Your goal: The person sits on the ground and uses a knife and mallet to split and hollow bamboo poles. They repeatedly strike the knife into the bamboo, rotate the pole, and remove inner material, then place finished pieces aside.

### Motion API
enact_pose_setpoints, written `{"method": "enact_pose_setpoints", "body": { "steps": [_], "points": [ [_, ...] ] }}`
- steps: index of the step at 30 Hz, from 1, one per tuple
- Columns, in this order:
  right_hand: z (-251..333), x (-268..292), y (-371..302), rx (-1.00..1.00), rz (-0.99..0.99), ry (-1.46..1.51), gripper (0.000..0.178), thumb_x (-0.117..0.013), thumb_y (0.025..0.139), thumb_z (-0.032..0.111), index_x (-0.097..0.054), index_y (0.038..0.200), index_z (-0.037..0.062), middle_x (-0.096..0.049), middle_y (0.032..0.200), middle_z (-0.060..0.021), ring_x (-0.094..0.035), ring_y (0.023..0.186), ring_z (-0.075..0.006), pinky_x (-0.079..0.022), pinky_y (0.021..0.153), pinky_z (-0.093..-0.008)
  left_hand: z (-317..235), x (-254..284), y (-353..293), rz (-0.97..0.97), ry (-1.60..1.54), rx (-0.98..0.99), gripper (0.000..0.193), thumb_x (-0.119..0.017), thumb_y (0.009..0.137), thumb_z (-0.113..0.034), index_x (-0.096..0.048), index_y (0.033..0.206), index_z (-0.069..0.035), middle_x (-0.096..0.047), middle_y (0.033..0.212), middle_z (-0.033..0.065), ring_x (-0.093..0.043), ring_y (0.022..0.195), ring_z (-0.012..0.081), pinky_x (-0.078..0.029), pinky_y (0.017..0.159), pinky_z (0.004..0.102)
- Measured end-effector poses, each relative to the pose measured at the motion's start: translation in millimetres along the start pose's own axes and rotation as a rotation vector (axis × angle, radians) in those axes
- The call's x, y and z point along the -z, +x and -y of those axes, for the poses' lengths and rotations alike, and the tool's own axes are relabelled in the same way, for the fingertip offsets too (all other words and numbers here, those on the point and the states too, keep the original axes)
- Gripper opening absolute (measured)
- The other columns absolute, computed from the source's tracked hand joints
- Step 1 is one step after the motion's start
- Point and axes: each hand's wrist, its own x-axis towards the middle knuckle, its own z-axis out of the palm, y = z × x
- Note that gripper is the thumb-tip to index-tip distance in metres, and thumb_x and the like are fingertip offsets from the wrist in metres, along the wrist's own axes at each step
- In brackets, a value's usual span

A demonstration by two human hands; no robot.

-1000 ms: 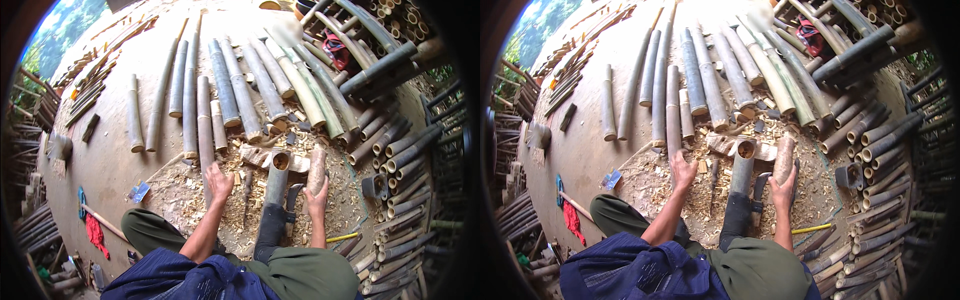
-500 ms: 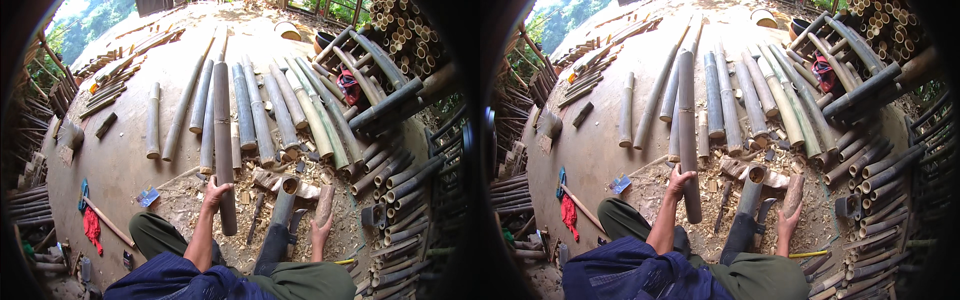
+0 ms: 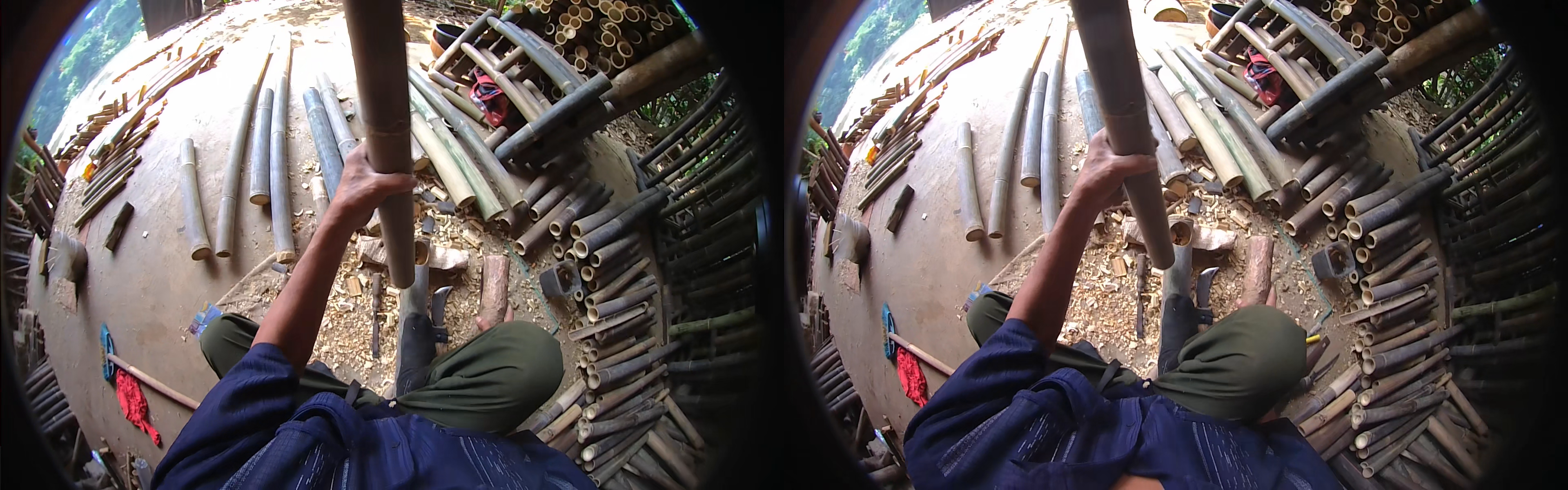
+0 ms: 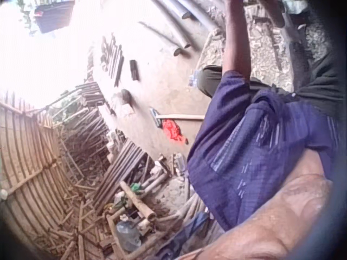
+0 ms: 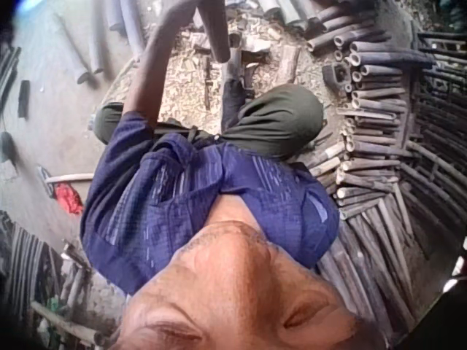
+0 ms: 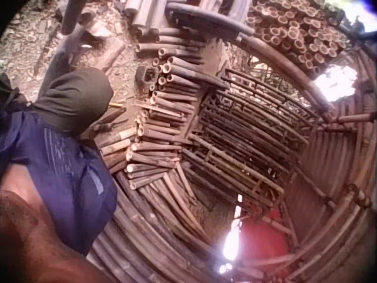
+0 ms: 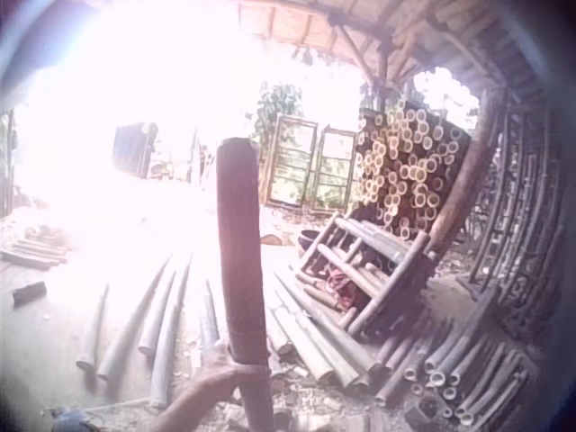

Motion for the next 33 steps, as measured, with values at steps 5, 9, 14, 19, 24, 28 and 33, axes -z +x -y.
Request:
{"method": "enact_pose_setpoints", "body": {
  "steps": [5,9,14,19,24,28,33],
  "points": [
    [14.3,13.7,-19.6,0.065,0.011,0.101,0.106,-0.088,0.075,0.024,-0.033,0.161,-0.0037,-0.054,0.149,-0.0276,-0.052,0.141,-0.0365,-0.038,0.12,-0.0436,10.2,-41.1,6.7,0.117,0.081,-0.028,0.056,-0.087,0.065,-0.01,-0.064,0.115,-0.003,-0.072,0.101,0.0082,-0.071,0.091,0.0178,-0.062,0.087,0.038],
    [32.9,23.9,-24.6,0.127,0.018,0.176,0.106,-0.088,0.075,0.024,-0.033,0.161,-0.0039,-0.054,0.149,-0.0273,-0.052,0.14,-0.0362,-0.038,0.12,-0.0434,21.0,-57.1,1.4,0.156,0.165,-0.111,0.055,-0.086,0.065,-0.004,-0.064,0.115,-0.003,-0.073,0.101,0.0055,-0.071,0.092,0.0167,-0.06,0.086,0.0378],
    [65.3,34.7,-17.5,0.237,0.023,0.276,0.105,-0.087,0.075,0.024,-0.033,0.161,-0.0041,-0.054,0.149,-0.0269,-0.052,0.14,-0.0358,-0.038,0.12,-0.0431,-0.4,-65.8,1.7,0.222,0.193,-0.204,0.049,-0.086,0.065,-0.002,-0.066,0.109,-0.003,-0.072,0.098,0.0039,-0.068,0.088,0.0129,-0.059,0.081,0.0337],
    [79.1,53.2,-1.1,0.337,-0.003,0.314,0.105,-0.087,0.075,0.024,-0.033,0.161,-0.0043,-0.054,0.149,-0.0265,-0.052,0.14,-0.0354,-0.038,0.12,-0.0429,12.9,-76.7,-9.0,0.297,0.04,-0.179,0.045,-0.083,0.066,-0.005,-0.064,0.107,-0.004,-0.069,0.096,0.0004,-0.065,0.089,0.0102,-0.056,0.083,0.0325],
    [94.1,78.5,10.6,0.397,-0.02,0.422,0.103,-0.085,0.078,0.023,-0.032,0.161,-0.0052,-0.052,0.151,-0.025,-0.05,0.141,-0.0337,-0.036,0.121,-0.0422,18.2,-82.1,3.7,0.256,0.11,-0.096,0.057,-0.087,0.064,-0.008,-0.065,0.116,-0.003,-0.071,0.098,0.0018,-0.065,0.09,0.0123,-0.055,0.084,0.0323],
    [138.8,94.0,-2.2,0.45,-0.001,0.507,0.098,-0.081,0.082,0.02,-0.03,0.162,-0.0059,-0.045,0.157,-0.0214,-0.042,0.147,-0.0296,-0.028,0.125,-0.0413,27.0,-77.0,15.4,0.253,0.093,-0.136,0.045,-0.085,0.067,-0.006,-0.065,0.107,-0.005,-0.07,0.09,0.0001,-0.067,0.081,0.0105,-0.057,0.075,0.031],
    [179.4,119.7,-17.8,0.494,0.012,0.499,0.101,-0.08,0.081,0.02,-0.027,0.165,-0.0001,-0.045,0.159,-0.0198,-0.043,0.147,-0.0276,-0.03,0.124,-0.0412,7.6,-81.0,6.7,0.3,0.079,-0.147,0.05,-0.088,0.068,-0.012,-0.064,0.112,-0.005,-0.069,0.095,0.0003,-0.066,0.088,0.0111,-0.057,0.08,0.0321]
  ]
}}
